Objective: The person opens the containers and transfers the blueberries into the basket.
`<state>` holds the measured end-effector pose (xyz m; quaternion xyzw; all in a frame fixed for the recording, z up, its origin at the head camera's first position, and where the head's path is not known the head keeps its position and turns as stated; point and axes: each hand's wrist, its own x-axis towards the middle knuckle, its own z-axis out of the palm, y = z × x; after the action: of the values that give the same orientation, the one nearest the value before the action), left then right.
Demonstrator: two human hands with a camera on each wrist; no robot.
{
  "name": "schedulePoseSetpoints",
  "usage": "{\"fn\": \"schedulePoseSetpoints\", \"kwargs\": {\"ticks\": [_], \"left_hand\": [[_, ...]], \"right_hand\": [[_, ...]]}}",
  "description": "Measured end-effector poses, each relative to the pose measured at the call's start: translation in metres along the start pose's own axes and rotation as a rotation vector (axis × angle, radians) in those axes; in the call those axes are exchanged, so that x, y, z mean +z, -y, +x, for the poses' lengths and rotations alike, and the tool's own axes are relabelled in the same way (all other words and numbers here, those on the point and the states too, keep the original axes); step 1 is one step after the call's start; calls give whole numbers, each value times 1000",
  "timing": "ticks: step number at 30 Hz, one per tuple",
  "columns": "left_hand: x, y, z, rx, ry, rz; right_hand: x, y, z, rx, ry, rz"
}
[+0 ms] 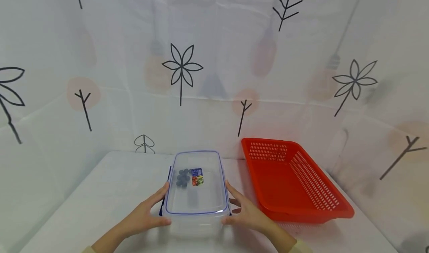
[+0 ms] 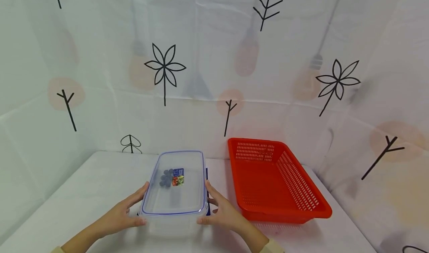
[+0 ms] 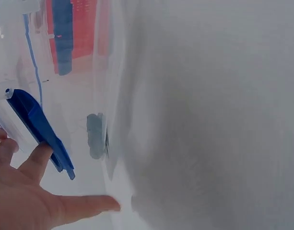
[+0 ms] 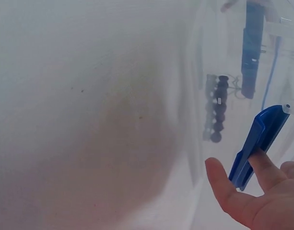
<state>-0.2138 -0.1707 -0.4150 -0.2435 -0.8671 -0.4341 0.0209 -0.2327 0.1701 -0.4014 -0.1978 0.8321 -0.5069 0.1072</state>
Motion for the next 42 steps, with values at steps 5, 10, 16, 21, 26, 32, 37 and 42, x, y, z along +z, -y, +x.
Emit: {"fn": "schedulePoseSetpoints", "kwargs": {"ticks": [5, 10, 16, 21, 26, 32, 37, 42], "left_hand": [[3, 3, 1, -25, -17, -38], [2, 5, 4, 9, -44, -91], [-3, 2, 8, 14, -46, -97], [-3, 3, 8, 14, -48, -95], [-3, 4, 8, -1, -77, -107], [-9, 0, 7, 29, -133, -74], [-19, -7, 8, 92, -163, -61], [-28, -9, 5, 124, -165, -92]], "right_hand": [[1, 0, 0, 11, -6, 20], [2, 1, 1, 11, -5, 38], [-1, 5, 2, -13, -16, 1], [-3, 7, 3, -27, -9, -21], [-5, 9, 4, -87, -6, -73], [-4, 15, 2, -99, -24, -120], [-2, 21, 2, -90, -55, -129], [2, 29, 3, -87, -56, -123]]}}
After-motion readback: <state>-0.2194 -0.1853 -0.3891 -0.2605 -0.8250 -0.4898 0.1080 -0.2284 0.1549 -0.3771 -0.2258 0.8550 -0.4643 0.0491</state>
